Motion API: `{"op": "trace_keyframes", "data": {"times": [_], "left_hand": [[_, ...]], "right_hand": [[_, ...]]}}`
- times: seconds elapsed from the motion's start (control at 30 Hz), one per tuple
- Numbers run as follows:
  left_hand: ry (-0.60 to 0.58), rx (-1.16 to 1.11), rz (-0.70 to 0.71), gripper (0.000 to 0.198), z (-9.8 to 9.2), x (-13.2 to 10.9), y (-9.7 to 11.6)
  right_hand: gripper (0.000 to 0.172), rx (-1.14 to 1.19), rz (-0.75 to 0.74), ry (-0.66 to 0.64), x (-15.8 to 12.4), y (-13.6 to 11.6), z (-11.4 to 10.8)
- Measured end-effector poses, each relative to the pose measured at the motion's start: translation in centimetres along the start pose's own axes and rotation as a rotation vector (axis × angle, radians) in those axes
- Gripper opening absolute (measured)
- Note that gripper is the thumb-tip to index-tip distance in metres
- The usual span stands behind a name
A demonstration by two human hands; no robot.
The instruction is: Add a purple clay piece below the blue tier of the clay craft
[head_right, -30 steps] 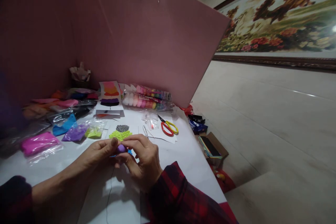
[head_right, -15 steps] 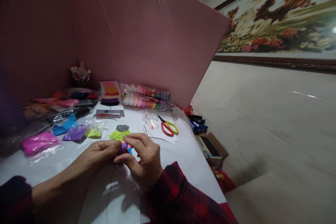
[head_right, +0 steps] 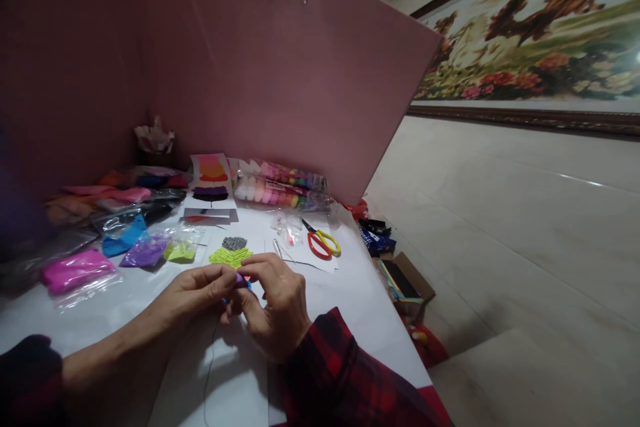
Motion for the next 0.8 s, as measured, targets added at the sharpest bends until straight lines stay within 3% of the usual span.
{"op": "trace_keyframes", "data": {"times": [0.13,0.3,0.43,0.57,0.7,0.8], "left_hand": [[-0.015,-0.092,-0.037,0.035,0.39,-0.21,0.03],[0.044,-0.070,-0.039,0.035,-0.10,-0.29,-0.19],[0.028,-0.064,-0.035,0.036,-0.29,-0.06,-0.27],[0.033,-0.012,-0.018,0.038,-0.34,0.09,-0.16],[0.022,-0.030,-0.022,0.037,-0.22,-0.07,-0.08],[-0.006,0.023,-0.028,0.043,-0.21,-0.09,-0.05]], "right_hand": [[0.024,0.015,-0.012,-0.025,0.01,0.04,0.07],[0.015,0.007,-0.022,-0.026,0.10,-0.02,0.03],[0.025,0.006,-0.022,-0.024,0.09,-0.03,0.04],[0.014,0.004,-0.028,-0.034,0.08,-0.08,0.05],[0.022,-0.007,-0.042,-0.042,0.21,-0.24,0.05],[0.015,-0.002,-0.065,-0.051,0.31,-0.40,-0.02]]}}
Point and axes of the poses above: each hand's wrist, its own x-axis towards the middle knuckle, its own z-axis out of the palm, y = z × x, the point moved 4 cm from there along x, towards the middle knuckle, and after that the axes turned 6 degrees about -x, right-handed, at the moved point
